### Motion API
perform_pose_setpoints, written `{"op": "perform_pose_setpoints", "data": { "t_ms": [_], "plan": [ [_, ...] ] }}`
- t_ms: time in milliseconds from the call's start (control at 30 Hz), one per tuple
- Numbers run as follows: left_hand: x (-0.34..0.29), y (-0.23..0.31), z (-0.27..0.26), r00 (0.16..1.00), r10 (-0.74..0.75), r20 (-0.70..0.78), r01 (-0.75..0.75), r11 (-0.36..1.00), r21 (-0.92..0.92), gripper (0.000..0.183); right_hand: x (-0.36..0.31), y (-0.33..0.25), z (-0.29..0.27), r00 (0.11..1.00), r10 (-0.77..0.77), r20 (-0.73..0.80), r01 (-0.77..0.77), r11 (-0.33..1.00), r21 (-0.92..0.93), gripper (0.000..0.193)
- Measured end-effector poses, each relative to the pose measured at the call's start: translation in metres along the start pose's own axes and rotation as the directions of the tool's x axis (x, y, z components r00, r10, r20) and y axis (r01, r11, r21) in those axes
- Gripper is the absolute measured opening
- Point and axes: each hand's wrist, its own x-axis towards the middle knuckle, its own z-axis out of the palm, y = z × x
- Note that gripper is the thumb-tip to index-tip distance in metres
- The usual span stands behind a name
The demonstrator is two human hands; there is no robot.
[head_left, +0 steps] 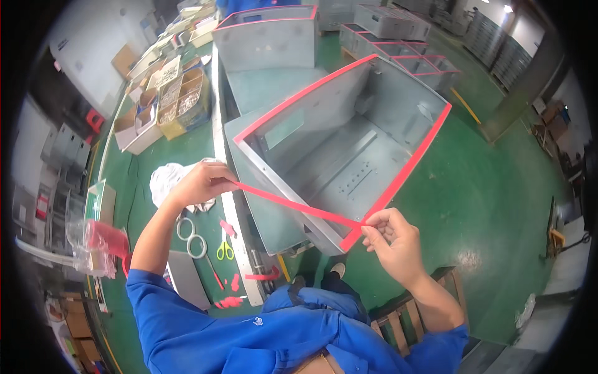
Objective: The person loads red tape into a dispenser, cuts a strip, and applies it along the edges of a large metal appliance casing. They smooth the tape down and continue applying it to the corners and sides of the unit.
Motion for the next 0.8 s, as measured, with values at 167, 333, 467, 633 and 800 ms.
{"op": "perform_pose_setpoints", "data": {
  "t_ms": [167, 333, 467, 633, 800],
  "plan": [
    [0.026, -0.037, -0.013, 0.993, 0.036, -0.109, -0.046, 0.995, -0.091, 0.010, -0.001, 0.008, 0.016, 0.991, -0.059, -0.117, 0.043, 0.990, -0.136, 0.008],
    [0.043, -0.053, -0.005, 0.964, -0.251, -0.087, 0.164, 0.819, -0.549, 0.012, -0.004, -0.003, 0.019, 0.986, 0.129, -0.109, -0.129, 0.992, 0.008, 0.006],
    [0.049, -0.066, 0.001, 0.948, -0.307, -0.088, 0.145, 0.659, -0.738, 0.014, -0.003, -0.006, 0.018, 0.971, 0.177, -0.160, -0.157, 0.979, 0.130, 0.010],
    [0.048, -0.061, 0.001, 0.909, -0.407, -0.087, 0.154, 0.523, -0.838, 0.012, 0.001, -0.008, 0.016, 0.949, 0.256, -0.186, -0.222, 0.957, 0.185, 0.011],
    [0.055, -0.069, -0.003, 0.920, -0.348, -0.178, 0.123, 0.691, -0.713, 0.013, 0.008, -0.004, 0.011, 0.944, 0.304, -0.127, -0.280, 0.944, 0.176, 0.010]
  ]
}}
